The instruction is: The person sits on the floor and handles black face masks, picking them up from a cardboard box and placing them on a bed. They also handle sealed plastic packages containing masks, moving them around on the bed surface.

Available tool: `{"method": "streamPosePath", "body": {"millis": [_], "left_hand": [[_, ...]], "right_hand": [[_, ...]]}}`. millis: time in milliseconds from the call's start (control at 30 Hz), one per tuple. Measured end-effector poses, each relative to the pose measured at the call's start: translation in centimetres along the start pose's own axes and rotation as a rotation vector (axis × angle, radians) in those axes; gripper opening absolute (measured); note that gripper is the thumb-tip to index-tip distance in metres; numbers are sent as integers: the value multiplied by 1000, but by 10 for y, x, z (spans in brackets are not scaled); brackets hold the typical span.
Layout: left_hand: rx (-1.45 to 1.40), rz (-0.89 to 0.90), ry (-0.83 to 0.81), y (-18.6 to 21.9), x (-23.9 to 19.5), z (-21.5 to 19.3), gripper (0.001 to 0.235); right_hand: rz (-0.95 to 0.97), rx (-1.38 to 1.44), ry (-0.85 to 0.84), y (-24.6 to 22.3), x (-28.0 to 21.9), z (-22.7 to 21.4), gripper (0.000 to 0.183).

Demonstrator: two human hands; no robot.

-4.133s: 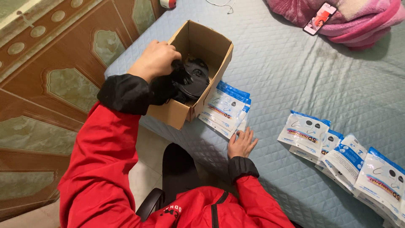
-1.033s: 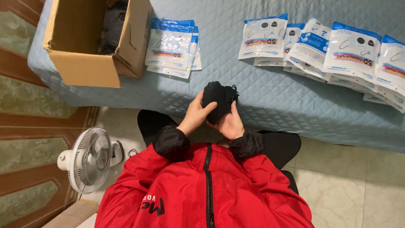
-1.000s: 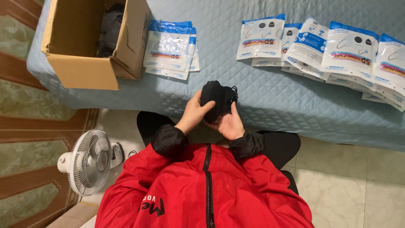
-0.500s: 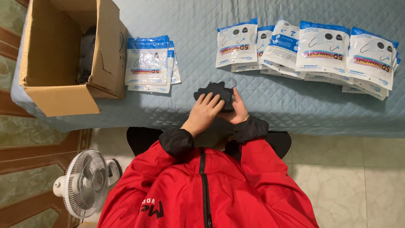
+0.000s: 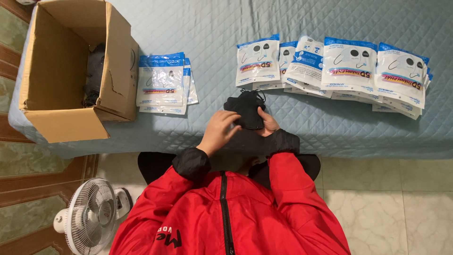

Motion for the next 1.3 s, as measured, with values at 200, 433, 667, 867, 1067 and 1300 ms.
{"method": "streamPosePath", "body": {"millis": [200,433,667,867,1067,1300], "left_hand": [[-14,-301,86,-24,17,-21,55],[255,-69,101,-38,25,-6,36],[-377,-531,171,-50,25,-17,9],[-408,-962,209,-99,-22,-9,25],[-293,-935,27,-127,-46,9,35],[-67,-883,-115,-101,-33,-11,37]], "right_hand": [[-52,-152,53,-7,-24,58,43],[-6,-148,-14,-10,0,5,53],[4,-17,-17,-32,-11,-26,53],[-55,51,26,-43,-9,-58,52],[-23,34,165,-40,-10,-58,43],[-22,-24,248,-37,-15,-30,34]]}}
Point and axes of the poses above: each hand's wrist, its own x-axis towards the middle knuckle, its own z-axis out of the palm, y = z × x, the point moved 3 cm from there along x, towards the middle knuckle, and after that the axes turned 3 degrees about y, right-handed, at the moved point
